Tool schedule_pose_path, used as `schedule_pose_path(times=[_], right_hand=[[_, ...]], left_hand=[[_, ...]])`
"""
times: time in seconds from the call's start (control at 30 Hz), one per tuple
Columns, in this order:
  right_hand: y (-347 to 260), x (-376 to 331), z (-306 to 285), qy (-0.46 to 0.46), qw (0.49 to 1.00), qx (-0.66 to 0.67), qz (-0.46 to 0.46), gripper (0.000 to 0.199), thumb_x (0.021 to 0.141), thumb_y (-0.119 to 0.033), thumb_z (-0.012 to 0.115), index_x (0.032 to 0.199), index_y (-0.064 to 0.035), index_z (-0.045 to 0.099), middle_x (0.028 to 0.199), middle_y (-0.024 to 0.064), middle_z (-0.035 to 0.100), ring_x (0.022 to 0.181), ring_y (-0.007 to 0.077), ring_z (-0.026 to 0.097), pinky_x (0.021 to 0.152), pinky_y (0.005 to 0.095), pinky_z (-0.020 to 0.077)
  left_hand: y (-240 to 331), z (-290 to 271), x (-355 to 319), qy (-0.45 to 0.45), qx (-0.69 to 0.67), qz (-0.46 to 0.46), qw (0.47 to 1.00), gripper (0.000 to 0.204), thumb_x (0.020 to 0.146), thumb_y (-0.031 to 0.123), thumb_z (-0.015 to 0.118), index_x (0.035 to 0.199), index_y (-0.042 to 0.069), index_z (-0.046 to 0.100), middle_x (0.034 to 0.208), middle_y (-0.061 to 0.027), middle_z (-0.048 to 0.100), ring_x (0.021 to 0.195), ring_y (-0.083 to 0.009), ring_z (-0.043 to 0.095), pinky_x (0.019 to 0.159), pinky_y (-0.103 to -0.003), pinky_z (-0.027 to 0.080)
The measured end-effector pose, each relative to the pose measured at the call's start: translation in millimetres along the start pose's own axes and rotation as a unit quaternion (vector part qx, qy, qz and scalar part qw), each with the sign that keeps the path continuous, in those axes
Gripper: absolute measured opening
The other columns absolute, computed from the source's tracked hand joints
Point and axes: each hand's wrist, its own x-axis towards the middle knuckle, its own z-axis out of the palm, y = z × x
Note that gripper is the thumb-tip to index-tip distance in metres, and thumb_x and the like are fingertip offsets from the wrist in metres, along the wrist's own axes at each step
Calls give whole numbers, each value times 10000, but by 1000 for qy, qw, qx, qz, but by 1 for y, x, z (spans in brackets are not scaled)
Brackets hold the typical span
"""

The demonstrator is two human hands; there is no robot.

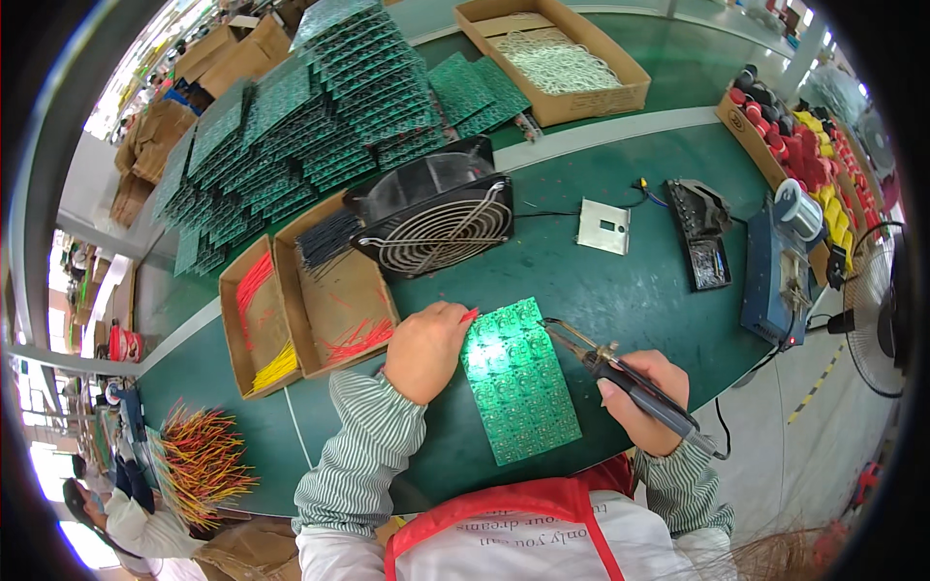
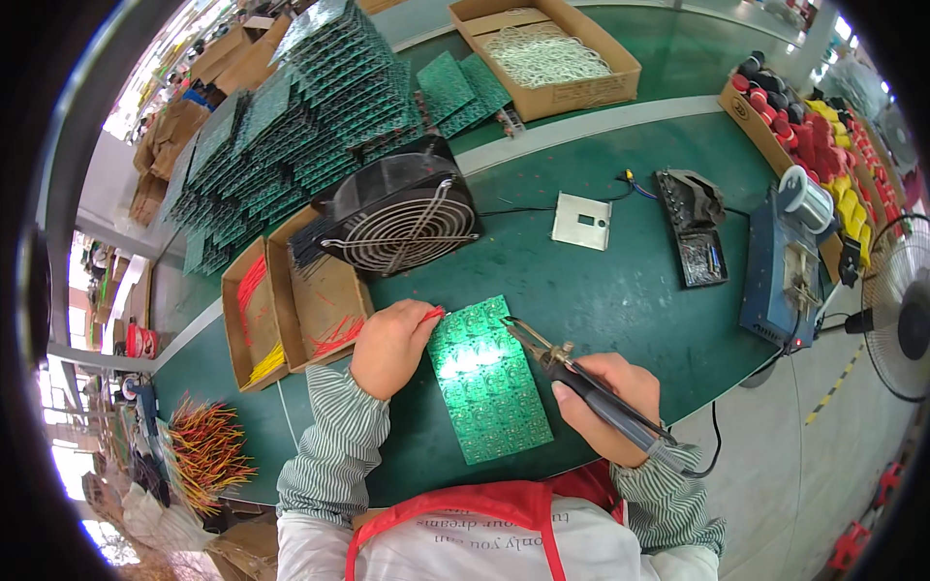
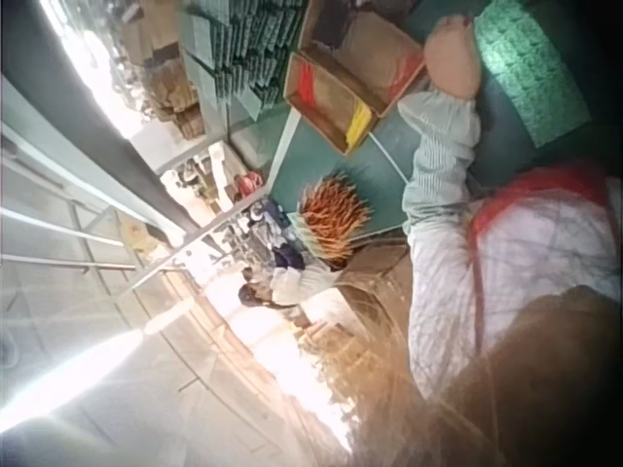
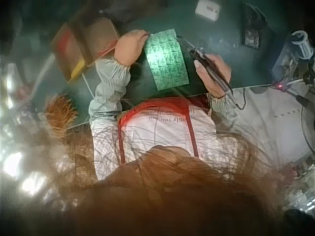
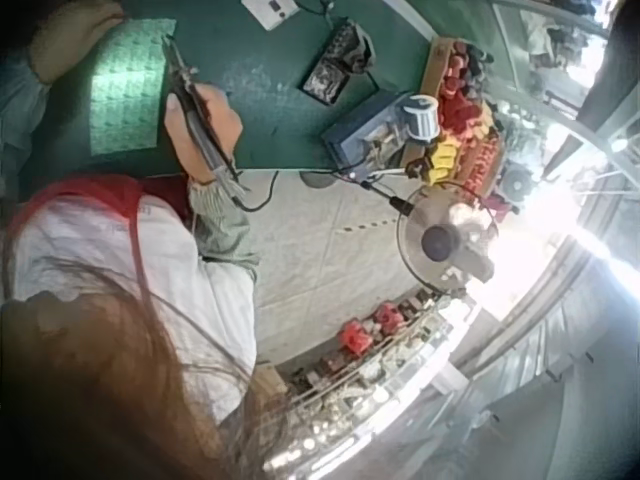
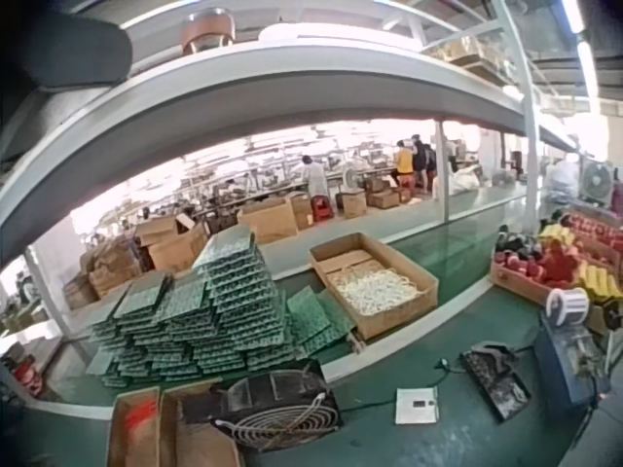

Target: The person solders wires onto a circuit board using a soldering iron, sets the completed board aside, and places a new circuit board on the table. The person then takes wires from a box and solders them onto the new circuit board with the soldering iron.

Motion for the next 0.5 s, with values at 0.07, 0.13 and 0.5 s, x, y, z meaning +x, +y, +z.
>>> schedule_pose_path(times=[0.07, 0.13, 0.5], right_hand=[[4, 1, -1, 4, 1000, 6, 8, 234, 755, -103, 744, 928, -15, 613, 732, 66, 645, 612, 109, 599, 567, 243, 470], [5, 0, -3, 2, 1000, 17, 19, 241, 751, -107, 747, 931, -18, 614, 734, 66, 646, 624, 108, 606, 574, 238, 473], [-4, 10, 2, -78, 996, 38, -2, 206, 736, -97, 730, 882, -29, 601, 680, 49, 640, 576, 108, 610, 543, 237, 471]], left_hand=[[3, 3, -1, -11, -41, 8, 999, 129, 850, 112, 599, 899, 1, 642, 814, -147, 620, 771, -336, 608, 682, -391, 488], [9, 5, -6, -23, -82, 11, 996, 129, 851, 109, 596, 907, 5, 648, 806, -147, 616, 766, -336, 607, 683, -386, 488], [15, -4, -30, -31, -133, -61, 989, 161, 775, 117, 712, 813, -11, 622, 728, -123, 586, 622, -241, 557, 587, -314, 448]])
